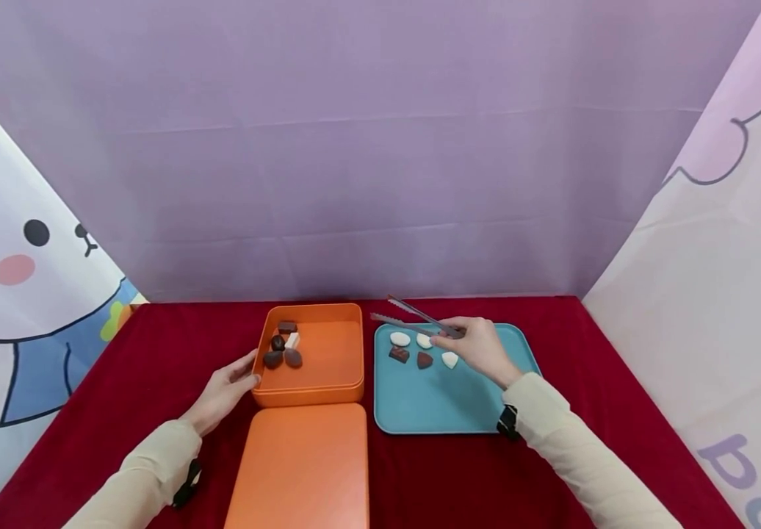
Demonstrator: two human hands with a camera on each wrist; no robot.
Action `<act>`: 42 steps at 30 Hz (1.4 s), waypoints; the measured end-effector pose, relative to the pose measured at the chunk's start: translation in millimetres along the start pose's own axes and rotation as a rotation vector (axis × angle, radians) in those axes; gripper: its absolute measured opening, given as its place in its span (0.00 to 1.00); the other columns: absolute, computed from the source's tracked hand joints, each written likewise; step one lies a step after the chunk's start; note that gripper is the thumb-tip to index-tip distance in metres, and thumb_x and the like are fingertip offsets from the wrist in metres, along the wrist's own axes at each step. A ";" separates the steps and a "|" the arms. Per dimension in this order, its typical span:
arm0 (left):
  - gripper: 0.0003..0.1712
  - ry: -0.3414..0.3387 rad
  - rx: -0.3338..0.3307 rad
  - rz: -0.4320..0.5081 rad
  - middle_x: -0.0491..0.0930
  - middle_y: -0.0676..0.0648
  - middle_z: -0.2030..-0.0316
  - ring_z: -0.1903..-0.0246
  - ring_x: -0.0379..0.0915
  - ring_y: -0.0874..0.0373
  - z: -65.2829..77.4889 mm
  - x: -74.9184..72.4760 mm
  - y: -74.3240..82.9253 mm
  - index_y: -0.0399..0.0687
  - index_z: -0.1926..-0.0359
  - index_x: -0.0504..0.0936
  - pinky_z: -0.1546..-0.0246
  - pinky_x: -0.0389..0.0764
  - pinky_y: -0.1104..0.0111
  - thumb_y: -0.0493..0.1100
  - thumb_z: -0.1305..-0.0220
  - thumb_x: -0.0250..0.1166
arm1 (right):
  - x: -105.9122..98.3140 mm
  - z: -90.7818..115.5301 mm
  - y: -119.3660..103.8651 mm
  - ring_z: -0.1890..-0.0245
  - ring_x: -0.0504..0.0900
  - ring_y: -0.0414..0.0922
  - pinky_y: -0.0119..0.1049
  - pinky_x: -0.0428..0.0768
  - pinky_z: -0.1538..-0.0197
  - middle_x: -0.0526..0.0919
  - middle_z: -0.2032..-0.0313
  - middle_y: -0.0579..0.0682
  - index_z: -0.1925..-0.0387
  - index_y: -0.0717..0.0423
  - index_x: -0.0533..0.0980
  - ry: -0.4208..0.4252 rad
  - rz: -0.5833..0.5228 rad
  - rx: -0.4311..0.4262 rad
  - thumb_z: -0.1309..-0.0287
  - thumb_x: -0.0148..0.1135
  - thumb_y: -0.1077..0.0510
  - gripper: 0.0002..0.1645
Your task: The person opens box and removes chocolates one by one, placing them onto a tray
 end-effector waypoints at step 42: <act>0.36 -0.002 0.017 0.011 0.53 0.39 0.32 0.34 0.53 0.44 -0.7 2.3 -2.6 0.50 0.28 0.47 0.39 0.62 0.50 0.43 0.32 0.51 | 90.4 -11.9 -42.0 0.56 0.82 0.43 0.31 0.81 0.60 0.83 0.55 0.55 0.47 0.56 0.76 -0.236 -0.118 -0.061 0.52 0.67 0.50 0.28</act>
Point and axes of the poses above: each hand's wrist, its own z-axis away from the middle knuckle, its own x-axis out of the palm, y = z × x, the point moved 4 cm from there along -z, towards the middle knuckle
